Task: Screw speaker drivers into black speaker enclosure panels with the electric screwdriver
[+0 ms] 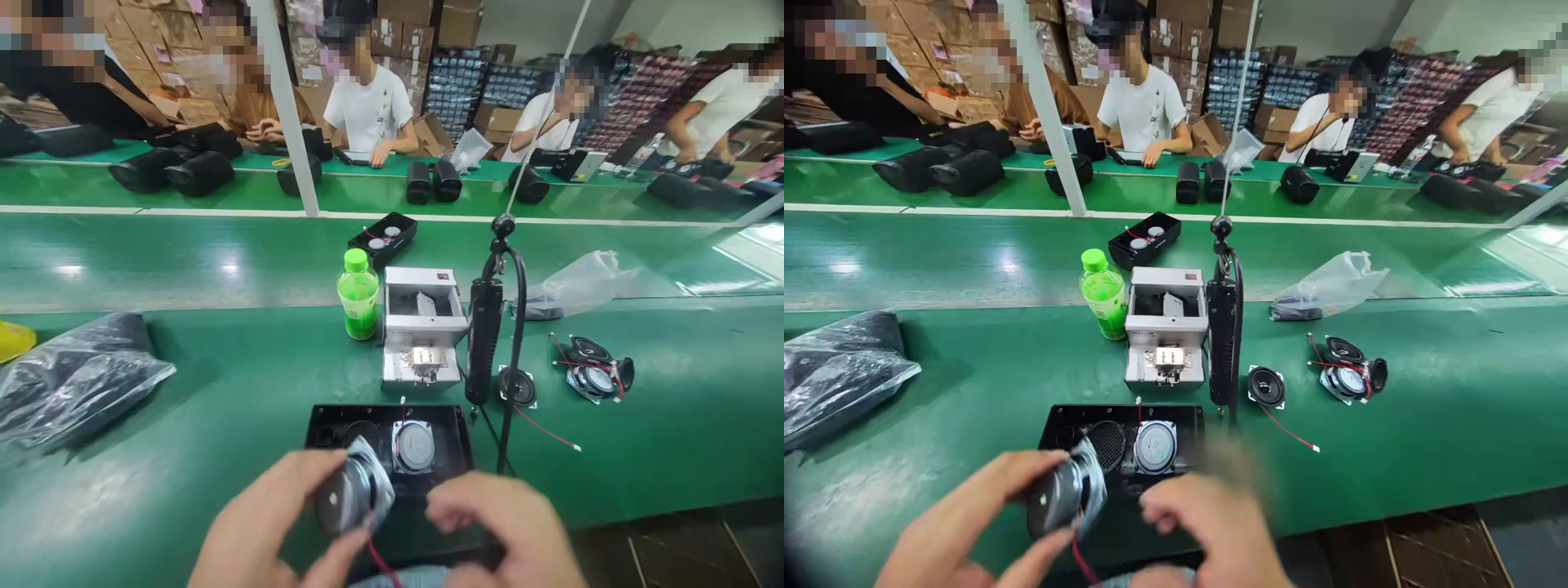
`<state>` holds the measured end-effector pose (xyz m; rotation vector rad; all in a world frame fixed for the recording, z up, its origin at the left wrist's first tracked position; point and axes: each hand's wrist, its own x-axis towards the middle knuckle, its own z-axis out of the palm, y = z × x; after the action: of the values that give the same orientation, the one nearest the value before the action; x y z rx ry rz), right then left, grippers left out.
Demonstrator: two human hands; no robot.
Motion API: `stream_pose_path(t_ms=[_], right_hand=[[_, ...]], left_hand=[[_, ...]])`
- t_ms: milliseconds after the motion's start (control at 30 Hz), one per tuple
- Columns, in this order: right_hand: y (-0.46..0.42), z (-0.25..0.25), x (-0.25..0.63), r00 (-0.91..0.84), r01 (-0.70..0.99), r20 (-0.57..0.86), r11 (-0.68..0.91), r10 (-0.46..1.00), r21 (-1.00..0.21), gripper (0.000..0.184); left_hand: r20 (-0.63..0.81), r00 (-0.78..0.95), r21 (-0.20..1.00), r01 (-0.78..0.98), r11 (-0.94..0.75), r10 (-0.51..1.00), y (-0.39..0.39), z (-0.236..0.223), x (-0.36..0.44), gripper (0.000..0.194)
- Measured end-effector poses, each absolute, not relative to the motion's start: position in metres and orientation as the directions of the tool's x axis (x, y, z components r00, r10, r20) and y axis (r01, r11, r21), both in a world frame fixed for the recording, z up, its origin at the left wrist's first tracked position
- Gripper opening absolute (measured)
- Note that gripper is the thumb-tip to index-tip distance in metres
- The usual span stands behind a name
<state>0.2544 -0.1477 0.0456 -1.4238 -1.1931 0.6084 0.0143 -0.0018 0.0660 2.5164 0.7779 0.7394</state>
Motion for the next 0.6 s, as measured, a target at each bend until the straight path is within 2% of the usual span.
stream_pose_path(t_ms=[67,100,133,167,200,300,367,467,600], right_hand=[[-0.155,0.050,0.284,0.584,0.418,0.357,0.107,0.729,-0.902,0.013],[-0.154,0.050,0.299,0.693,0.451,0.406,0.081,0.595,-0.889,0.008],[-0.151,0.049,0.314,0.753,0.463,0.430,0.063,0.498,-0.884,0.011],[-0.145,0.046,0.327,0.782,0.456,0.422,0.039,0.459,-0.889,0.018],[-0.137,0.043,0.338,0.786,0.435,0.388,0.014,0.481,-0.900,0.028],[-0.109,0.036,0.358,0.691,0.353,0.220,-0.057,0.688,-0.934,0.063],[-0.093,0.034,0.361,0.595,0.319,0.148,-0.063,0.790,-0.946,0.075],[-0.079,0.033,0.360,0.509,0.284,0.110,-0.045,0.854,-0.958,0.072],[-0.069,0.028,0.361,0.523,0.218,0.113,-0.005,0.845,-0.976,0.073]], left_hand=[[0.268,0.644,0.513,0.534,-0.672,0.716,0.006,0.070,0.017,0.029],[0.225,0.635,0.492,0.580,-0.649,0.739,0.008,0.070,0.021,0.026],[0.183,0.649,0.460,0.607,-0.648,0.738,0.010,0.070,0.027,0.025],[0.130,0.680,0.420,0.621,-0.662,0.721,0.011,0.069,0.034,0.025],[0.072,0.716,0.379,0.625,-0.683,0.695,0.013,0.069,0.041,0.027],[-0.086,0.770,0.281,0.628,-0.726,0.633,0.018,0.067,0.060,0.028],[-0.143,0.758,0.230,0.650,-0.724,0.636,0.021,0.068,0.070,0.024],[-0.210,0.729,0.163,0.684,-0.711,0.652,0.023,0.067,0.078,0.022],[-0.272,0.695,0.085,0.706,-0.703,0.666,0.018,0.061,0.080,0.022]])
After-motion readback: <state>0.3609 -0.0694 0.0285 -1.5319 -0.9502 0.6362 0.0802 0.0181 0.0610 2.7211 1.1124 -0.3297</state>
